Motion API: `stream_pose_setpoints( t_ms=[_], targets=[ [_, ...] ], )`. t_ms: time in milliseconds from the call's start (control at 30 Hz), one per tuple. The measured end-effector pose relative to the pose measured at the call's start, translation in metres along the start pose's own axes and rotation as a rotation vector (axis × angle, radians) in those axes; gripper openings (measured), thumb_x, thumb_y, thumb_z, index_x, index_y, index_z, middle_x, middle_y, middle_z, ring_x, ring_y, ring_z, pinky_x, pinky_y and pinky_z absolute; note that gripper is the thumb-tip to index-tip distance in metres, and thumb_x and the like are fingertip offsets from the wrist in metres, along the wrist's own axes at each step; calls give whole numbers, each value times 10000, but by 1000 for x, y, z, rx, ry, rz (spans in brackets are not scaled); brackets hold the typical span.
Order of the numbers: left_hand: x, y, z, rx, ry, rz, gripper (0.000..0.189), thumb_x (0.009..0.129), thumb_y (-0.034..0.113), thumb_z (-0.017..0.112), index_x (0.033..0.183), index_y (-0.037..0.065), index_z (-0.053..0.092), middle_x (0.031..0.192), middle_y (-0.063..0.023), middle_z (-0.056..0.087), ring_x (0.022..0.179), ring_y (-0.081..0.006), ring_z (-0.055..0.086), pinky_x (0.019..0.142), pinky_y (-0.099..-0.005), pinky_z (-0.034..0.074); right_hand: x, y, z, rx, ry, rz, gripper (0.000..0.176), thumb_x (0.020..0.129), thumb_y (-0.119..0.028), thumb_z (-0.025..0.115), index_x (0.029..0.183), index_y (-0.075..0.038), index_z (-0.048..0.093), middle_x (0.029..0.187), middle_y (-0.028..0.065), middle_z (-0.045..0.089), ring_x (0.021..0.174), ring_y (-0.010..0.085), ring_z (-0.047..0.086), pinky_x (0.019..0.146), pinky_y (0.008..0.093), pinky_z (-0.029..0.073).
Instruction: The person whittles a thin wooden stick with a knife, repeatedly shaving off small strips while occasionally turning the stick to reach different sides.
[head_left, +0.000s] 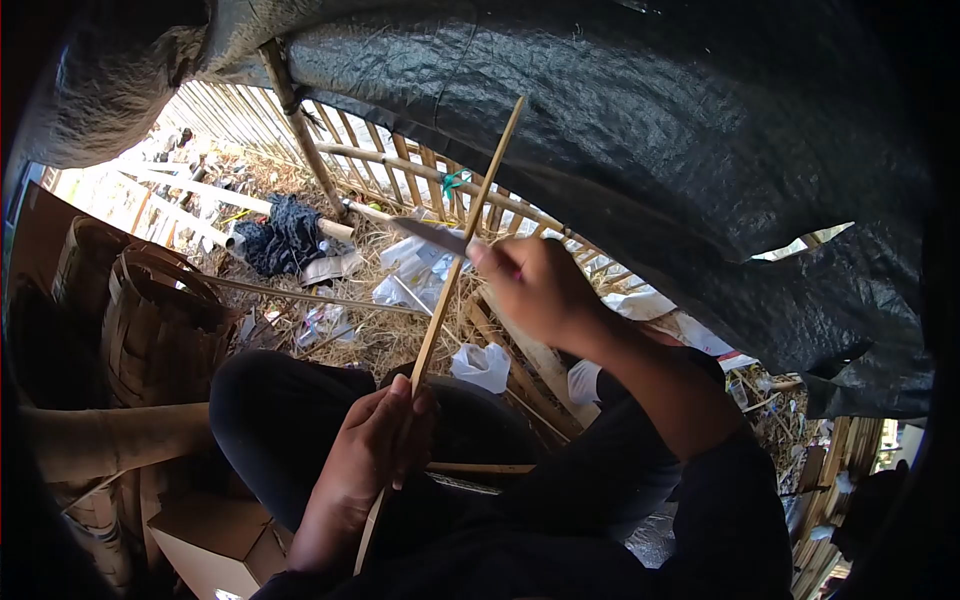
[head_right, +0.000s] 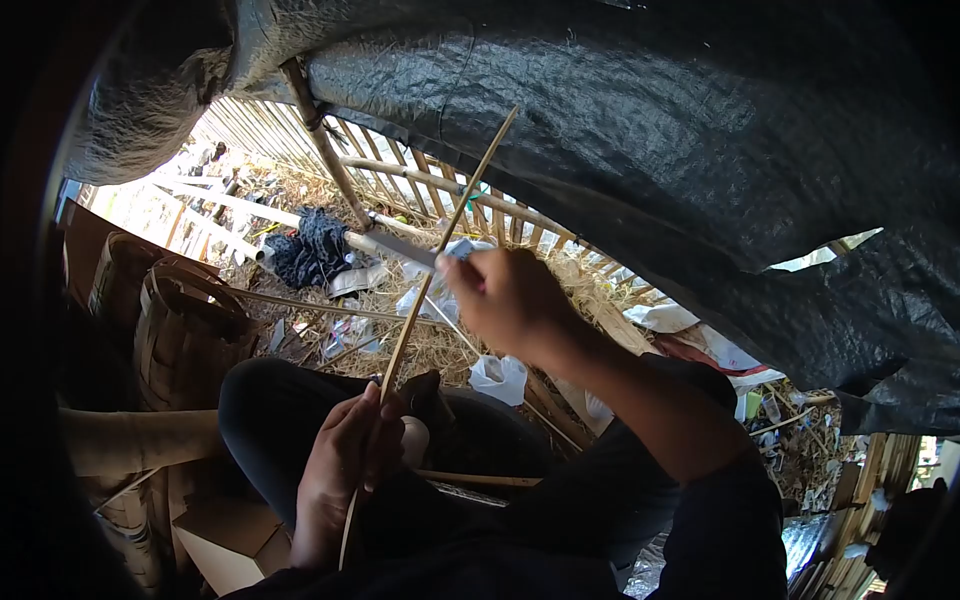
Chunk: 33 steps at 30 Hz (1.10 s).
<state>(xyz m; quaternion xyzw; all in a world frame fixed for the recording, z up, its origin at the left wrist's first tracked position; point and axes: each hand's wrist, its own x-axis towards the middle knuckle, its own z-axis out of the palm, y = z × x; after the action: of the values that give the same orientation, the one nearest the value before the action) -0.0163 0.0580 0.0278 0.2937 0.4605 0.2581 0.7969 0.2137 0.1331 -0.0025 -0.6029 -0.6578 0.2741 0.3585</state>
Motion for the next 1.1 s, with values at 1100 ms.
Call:
stream_pose_setpoints(
  t_ms=[1100],
  targets=[
    [-2, -1, -1, -14, 11, -17, 423, 1039, 428, 358, 866, 70, 502, 519, 24, 398, 364, -77, 330, 374, -221, 287, 20, 4, -8, -9, 3, 68, 549, 997, -401, 494, 589, -33, 503, 450, 40, 445, 432, 102, 420, 439, 337, 336]
  ],
)
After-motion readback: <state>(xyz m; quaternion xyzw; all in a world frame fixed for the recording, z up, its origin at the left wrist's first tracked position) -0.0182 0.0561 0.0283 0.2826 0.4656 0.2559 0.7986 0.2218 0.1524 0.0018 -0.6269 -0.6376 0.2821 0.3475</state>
